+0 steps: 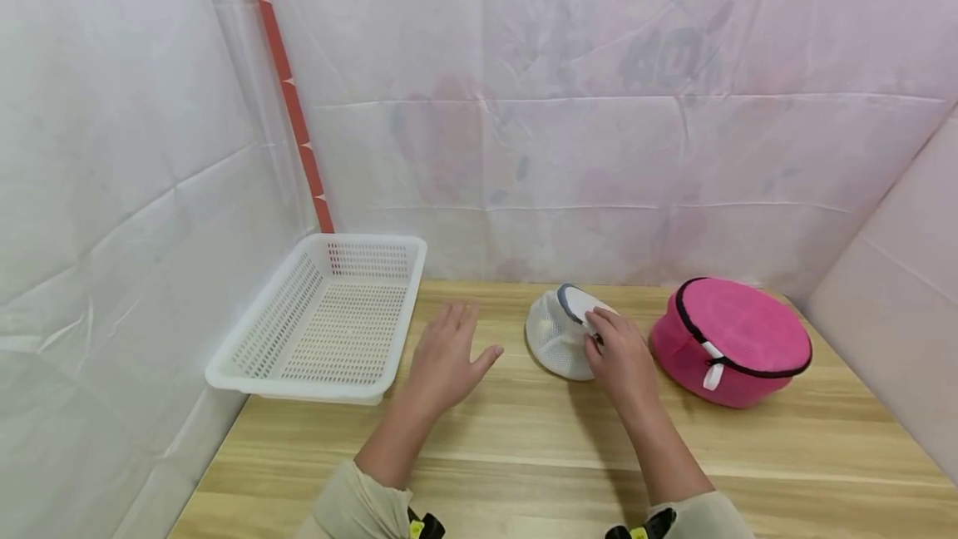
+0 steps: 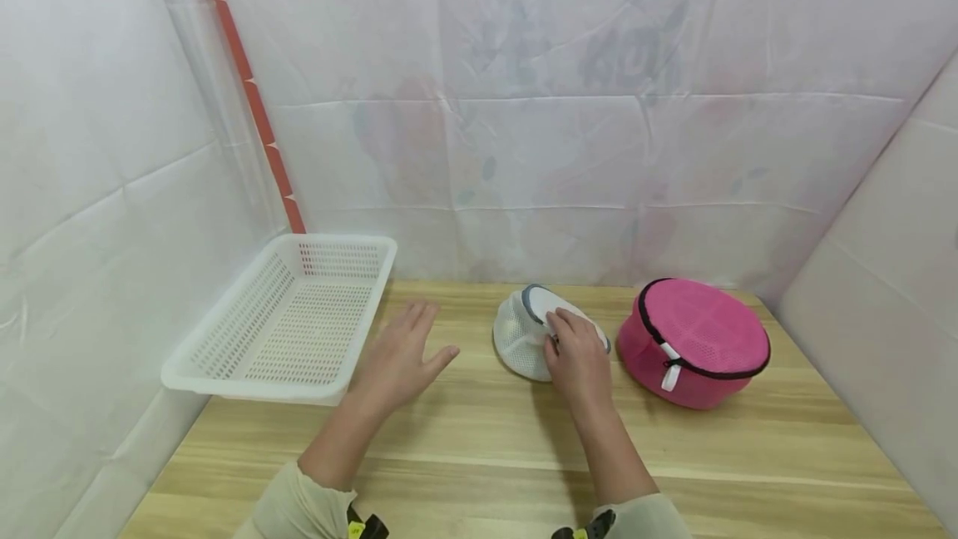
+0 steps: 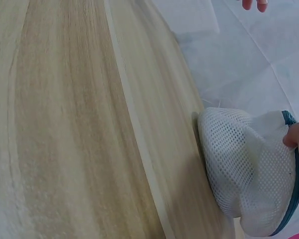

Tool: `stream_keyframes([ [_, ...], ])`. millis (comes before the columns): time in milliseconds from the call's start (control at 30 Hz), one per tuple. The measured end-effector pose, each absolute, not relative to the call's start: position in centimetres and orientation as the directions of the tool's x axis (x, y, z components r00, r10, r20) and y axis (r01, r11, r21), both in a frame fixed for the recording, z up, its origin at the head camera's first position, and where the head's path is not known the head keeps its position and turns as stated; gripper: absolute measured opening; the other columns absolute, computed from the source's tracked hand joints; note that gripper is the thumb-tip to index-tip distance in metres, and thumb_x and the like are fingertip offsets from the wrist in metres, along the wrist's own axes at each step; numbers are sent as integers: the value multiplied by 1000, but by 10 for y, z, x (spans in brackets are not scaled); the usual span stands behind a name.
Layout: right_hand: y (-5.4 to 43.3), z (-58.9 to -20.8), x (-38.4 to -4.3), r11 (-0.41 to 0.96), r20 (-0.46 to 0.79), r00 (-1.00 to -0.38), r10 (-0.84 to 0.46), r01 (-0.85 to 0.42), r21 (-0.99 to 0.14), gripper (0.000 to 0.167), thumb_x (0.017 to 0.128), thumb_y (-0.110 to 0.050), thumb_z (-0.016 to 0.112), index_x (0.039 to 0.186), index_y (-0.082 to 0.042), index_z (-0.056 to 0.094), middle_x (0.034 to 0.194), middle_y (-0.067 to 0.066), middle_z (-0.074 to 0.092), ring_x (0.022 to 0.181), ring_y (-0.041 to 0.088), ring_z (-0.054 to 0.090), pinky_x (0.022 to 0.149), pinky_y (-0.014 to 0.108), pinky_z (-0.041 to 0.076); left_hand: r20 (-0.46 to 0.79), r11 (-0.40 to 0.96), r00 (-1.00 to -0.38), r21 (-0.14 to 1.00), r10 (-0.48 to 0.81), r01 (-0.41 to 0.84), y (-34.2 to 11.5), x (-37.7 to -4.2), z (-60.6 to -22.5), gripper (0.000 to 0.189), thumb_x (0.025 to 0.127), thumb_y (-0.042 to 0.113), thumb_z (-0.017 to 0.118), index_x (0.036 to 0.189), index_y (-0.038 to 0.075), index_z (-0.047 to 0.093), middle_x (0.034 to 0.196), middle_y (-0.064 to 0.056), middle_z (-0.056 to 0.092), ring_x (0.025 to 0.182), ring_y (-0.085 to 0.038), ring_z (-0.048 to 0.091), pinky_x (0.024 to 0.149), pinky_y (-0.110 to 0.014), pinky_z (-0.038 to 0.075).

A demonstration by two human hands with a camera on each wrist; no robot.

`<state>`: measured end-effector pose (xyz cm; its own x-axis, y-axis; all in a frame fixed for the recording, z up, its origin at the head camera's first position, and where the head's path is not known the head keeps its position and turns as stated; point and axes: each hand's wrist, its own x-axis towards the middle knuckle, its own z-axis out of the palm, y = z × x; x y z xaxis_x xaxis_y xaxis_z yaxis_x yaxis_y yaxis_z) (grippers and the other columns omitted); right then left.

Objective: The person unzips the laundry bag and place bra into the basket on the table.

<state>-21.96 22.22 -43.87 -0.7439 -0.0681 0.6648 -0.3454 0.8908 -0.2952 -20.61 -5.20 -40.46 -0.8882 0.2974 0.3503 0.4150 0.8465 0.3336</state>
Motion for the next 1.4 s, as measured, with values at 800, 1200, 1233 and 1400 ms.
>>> stream_keyframes([
  [800,179,-440,-203,750,790,-516,-331,-652,-111,40,69,-2,84,107,-2,74,110,12,70,101,30,66,84,43,57,560,749,-684,160,468,643,-22,-203,-413,52,90,33,72,133,8,59,134,-10,59,127,-23,55,106,-35,46],
  [1200,163,-443,-192,694,785,-525,-328,-698,-177,42,69,-1,86,109,-2,74,114,10,70,106,26,66,84,39,57,636,721,-614,128,467,681,-17,-202,-429,32,88,25,74,116,10,69,121,-5,67,117,-18,60,103,-35,48],
  [1233,163,-443,-191,688,786,-526,-324,-702,-186,41,69,-1,86,108,-2,74,114,10,70,107,26,66,84,39,57,648,720,-607,127,460,682,-17,-203,-430,29,88,23,75,114,10,70,117,-4,68,114,-18,61,102,-35,49],
  [1400,161,-444,-189,668,781,-545,-305,-707,-233,37,71,-2,85,107,-3,74,115,9,71,109,27,65,91,33,54,702,710,-579,149,414,689,-20,-204,-436,20,87,16,75,106,10,73,106,-2,69,102,-19,64,97,-36,51],
])
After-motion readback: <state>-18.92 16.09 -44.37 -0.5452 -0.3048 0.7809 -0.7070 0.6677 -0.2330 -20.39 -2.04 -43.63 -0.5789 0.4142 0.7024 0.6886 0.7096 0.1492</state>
